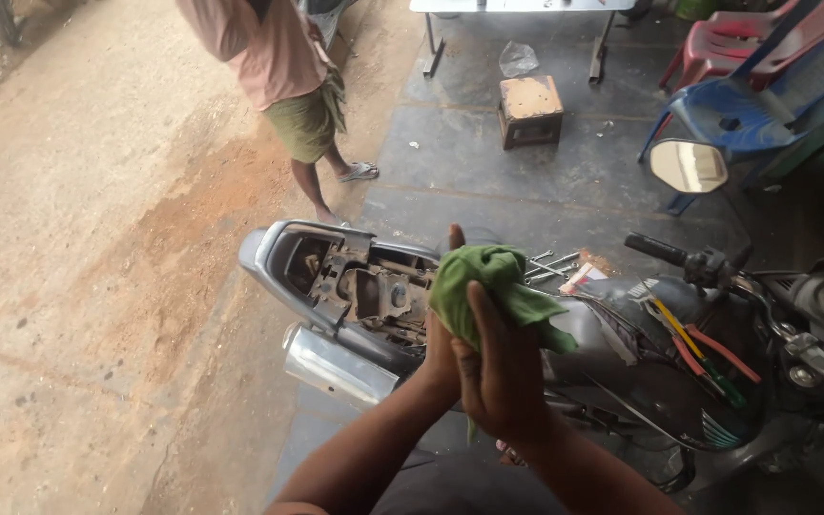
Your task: Unscrewing, removing, cleaning with a cloth, and reinstalling a plastic component from the interior of a motorcycle.
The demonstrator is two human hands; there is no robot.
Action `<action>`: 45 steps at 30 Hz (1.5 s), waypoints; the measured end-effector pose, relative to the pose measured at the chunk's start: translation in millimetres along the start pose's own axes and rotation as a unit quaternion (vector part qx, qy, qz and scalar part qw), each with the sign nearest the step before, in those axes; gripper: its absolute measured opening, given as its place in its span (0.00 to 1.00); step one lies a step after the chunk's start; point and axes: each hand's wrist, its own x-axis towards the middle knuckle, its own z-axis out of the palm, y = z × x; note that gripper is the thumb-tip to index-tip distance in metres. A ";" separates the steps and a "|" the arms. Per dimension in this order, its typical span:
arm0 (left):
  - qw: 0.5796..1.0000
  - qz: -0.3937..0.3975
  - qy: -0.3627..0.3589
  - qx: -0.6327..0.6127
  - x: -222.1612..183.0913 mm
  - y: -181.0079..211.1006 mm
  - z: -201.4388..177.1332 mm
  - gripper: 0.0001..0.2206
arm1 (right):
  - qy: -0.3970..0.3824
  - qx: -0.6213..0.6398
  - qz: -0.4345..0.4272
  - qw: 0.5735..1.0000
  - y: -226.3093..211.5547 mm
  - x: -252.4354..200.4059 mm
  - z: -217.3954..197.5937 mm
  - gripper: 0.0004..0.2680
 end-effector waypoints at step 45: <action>0.964 0.028 0.120 0.234 4.5 57.4 -126.4 0.44 | -0.045 0.009 -0.035 0.998 -26.0 37.3 85.9 0.15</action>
